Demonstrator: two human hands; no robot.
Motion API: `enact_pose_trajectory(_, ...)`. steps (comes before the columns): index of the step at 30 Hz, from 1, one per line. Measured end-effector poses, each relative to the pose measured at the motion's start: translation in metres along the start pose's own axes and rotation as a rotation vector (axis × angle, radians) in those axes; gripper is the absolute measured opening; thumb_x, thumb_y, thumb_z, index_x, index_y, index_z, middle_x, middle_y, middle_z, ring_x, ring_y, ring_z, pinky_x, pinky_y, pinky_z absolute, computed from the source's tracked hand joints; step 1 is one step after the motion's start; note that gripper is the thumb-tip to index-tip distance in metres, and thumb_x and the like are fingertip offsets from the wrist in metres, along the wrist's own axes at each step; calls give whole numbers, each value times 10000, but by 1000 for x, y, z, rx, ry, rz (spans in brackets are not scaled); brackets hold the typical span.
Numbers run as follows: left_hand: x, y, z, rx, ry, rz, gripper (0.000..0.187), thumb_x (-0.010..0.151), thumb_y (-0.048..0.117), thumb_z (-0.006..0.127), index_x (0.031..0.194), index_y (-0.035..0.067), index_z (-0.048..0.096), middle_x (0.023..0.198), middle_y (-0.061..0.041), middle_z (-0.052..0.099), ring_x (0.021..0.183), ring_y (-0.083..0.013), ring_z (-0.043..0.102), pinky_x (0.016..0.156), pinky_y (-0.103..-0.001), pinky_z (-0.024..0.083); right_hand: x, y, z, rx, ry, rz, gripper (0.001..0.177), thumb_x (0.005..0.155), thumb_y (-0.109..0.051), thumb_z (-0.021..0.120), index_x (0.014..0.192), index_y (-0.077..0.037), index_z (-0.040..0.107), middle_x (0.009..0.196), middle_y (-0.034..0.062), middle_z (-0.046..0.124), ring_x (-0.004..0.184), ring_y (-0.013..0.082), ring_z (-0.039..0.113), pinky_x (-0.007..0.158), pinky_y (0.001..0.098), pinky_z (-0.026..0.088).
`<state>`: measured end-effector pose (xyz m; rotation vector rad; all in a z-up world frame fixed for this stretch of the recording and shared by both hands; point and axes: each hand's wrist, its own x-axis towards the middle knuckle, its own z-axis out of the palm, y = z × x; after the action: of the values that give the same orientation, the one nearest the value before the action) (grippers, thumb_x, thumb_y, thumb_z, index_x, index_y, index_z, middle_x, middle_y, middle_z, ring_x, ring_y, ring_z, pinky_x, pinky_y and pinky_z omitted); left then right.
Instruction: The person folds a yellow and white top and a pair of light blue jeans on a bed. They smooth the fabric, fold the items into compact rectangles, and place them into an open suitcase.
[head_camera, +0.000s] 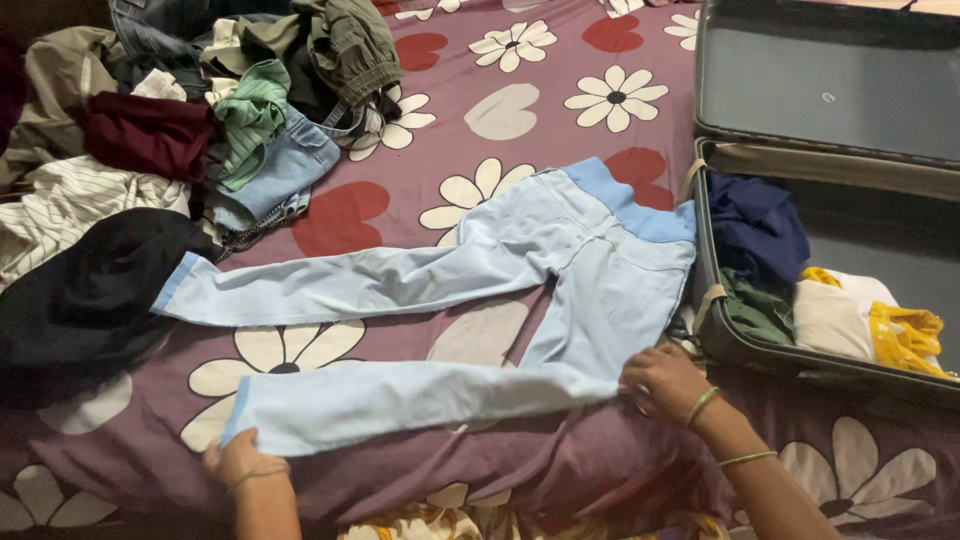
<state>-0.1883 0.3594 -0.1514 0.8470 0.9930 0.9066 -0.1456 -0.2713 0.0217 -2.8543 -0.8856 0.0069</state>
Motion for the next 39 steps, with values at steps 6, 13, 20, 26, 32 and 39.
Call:
enact_pose_trajectory(6, -65, 36, 19, 617, 92, 969, 698, 785, -165, 677, 1454, -53, 508, 1416, -293, 503, 1305, -449, 502, 1114, -554, 387, 25, -1, -5, 52, 41, 353, 260, 943, -385, 665, 903, -155, 780, 890, 86, 760, 841, 286, 704, 838, 419, 534)
enact_pose_trajectory(13, -168, 9, 106, 613, -665, 1007, 399, 862, -53, 644, 1250, 39, 656, 1350, -146, 640, 1308, -303, 585, 1102, -409, 462, 65, 34, 24, -224, 667, 413, 413, 779, -106, 700, 1191, -115, 677, 1271, 139, 658, 1222, 333, 607, 1023, 601, 413)
enact_pose_trajectory(20, -271, -42, 165, 748, -1150, 1076, 430, 785, 46, 710, 1210, 102, 682, 1354, -95, 607, 1317, -318, 512, 1121, -495, 372, 78, 93, 99, -99, 536, 496, 504, 894, -82, 573, 1397, -61, 570, 1499, 196, 516, 1429, 388, 460, 1170, 585, 309)
enact_pose_trajectory(26, -243, -74, 222, 997, -1197, 1187, 439, 774, 41, 694, 1197, 156, 679, 1380, -82, 588, 1352, -285, 494, 1155, -518, 305, 111, 110, 116, -58, 373, 631, 548, 929, -285, 567, 1454, -141, 509, 1525, 224, 429, 1419, 422, 381, 1114, 649, 225)
enact_pose_trajectory(32, -217, -89, 244, 1111, -1230, 1245, 440, 754, 81, 723, 1191, 107, 672, 1359, -96, 576, 1329, -288, 480, 1127, -552, 286, 156, 138, 94, 90, 260, 875, 476, 1015, -355, 577, 1473, -237, 525, 1464, 105, 560, 1349, 326, 543, 1154, 530, 399)
enact_pose_trajectory(39, -212, -77, 234, 1058, -1211, 1300, 440, 807, 49, 652, 1237, 146, 652, 1369, -76, 596, 1334, -260, 503, 1153, -486, 329, 242, 254, 101, 240, 576, 751, 1058, 717, -367, 880, 1552, -19, 332, 1462, 269, 437, 1340, 438, 462, 1084, 445, 413)
